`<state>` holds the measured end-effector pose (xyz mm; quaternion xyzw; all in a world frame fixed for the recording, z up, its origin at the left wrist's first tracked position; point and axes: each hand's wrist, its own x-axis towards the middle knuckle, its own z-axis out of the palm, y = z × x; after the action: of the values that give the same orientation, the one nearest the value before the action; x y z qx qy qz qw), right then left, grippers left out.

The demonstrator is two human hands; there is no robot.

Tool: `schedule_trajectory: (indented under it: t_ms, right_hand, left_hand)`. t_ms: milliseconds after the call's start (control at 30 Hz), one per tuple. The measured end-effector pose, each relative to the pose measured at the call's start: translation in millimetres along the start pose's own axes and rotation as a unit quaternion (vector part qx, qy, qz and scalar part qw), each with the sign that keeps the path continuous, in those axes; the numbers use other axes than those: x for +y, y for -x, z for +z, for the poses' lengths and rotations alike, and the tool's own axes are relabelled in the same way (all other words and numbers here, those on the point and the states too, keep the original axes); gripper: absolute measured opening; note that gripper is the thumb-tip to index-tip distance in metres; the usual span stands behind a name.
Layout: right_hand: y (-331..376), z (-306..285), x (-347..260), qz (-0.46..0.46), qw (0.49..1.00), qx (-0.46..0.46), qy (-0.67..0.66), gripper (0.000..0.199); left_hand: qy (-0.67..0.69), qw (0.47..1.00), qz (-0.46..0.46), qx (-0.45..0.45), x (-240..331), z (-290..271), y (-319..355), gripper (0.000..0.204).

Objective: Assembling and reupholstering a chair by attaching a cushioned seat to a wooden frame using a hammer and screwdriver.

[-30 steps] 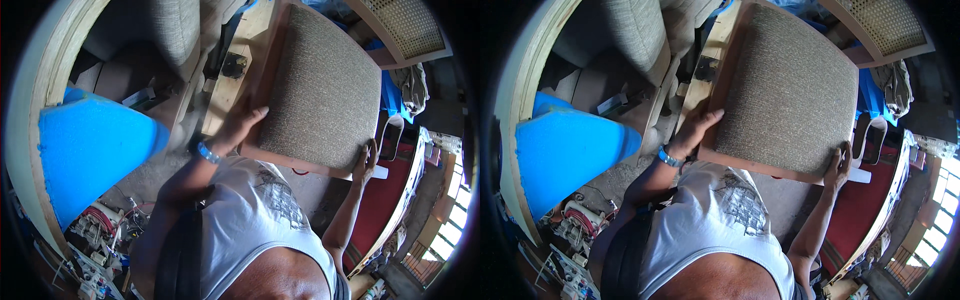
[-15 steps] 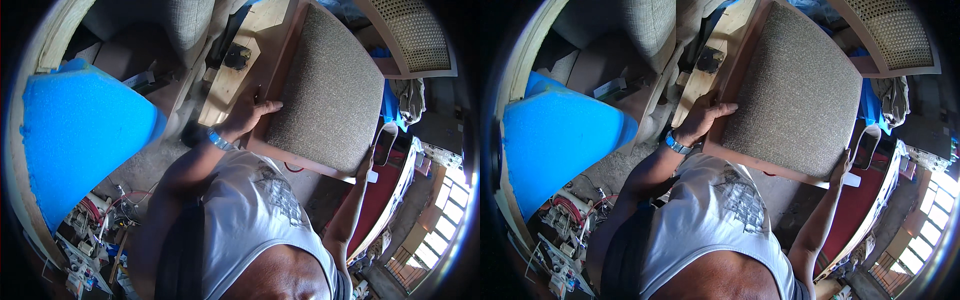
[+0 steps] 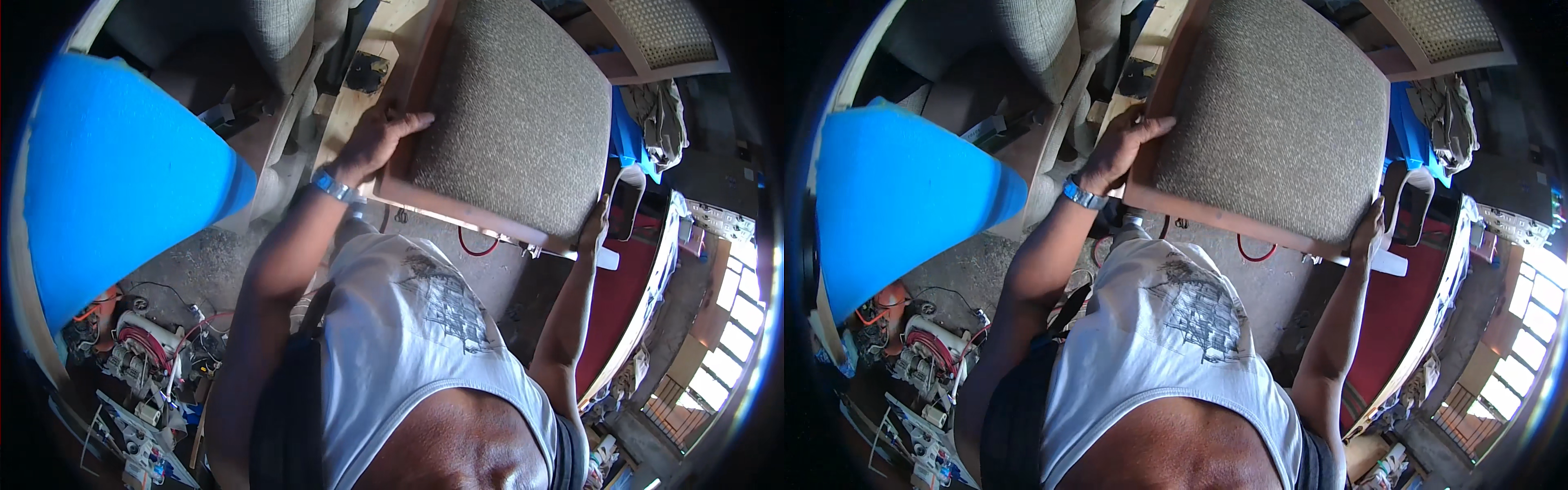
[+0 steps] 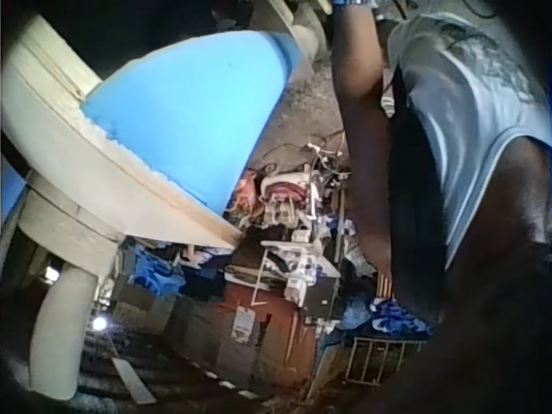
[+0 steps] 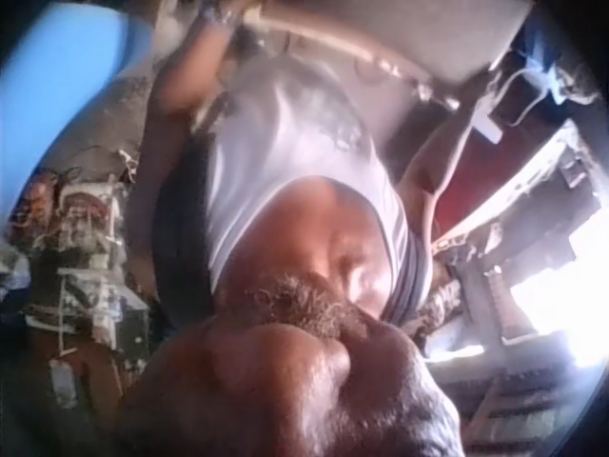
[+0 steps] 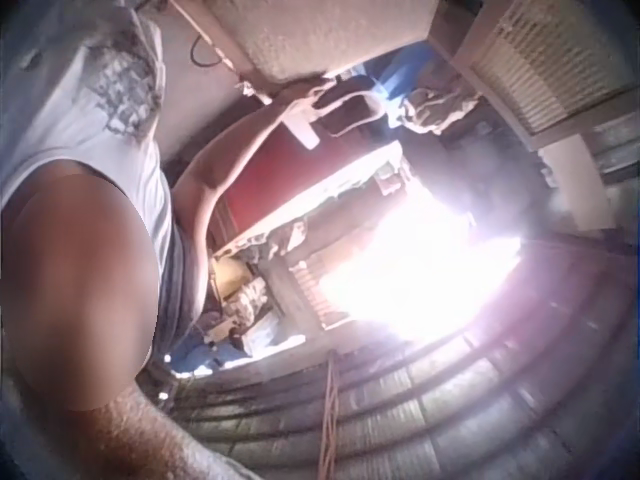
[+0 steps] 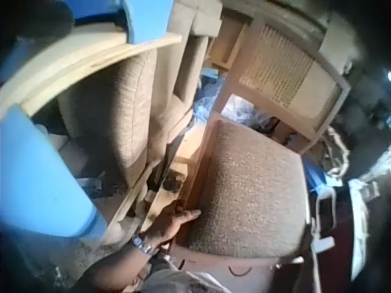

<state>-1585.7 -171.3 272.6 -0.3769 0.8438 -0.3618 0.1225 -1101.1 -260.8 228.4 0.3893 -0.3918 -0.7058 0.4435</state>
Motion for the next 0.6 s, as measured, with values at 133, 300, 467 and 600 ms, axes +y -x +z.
schedule_trajectory:
  t_ms: [133,300,467,600]
  right_hand:
    - [-17,-4,39,0.051,0.996,-0.056,-0.055,0.068]
    - [32,-35,35,-0.049,0.993,-0.105,-0.029,0.069]
    - [82,-93,71,-0.181,0.954,-0.231,-0.055,0.082]
    - [103,-99,89,-0.167,0.952,-0.188,-0.177,0.075]
  left_hand:
    - [-0.242,0.935,0.186,0.182,-27,-15,9,0.065]
    - [-0.450,0.815,0.354,0.095,11,4,95,0.053]
    - [-0.479,0.807,0.342,0.063,-13,38,141,0.050]
    - [-0.441,0.821,0.318,0.175,-33,67,148,0.052]
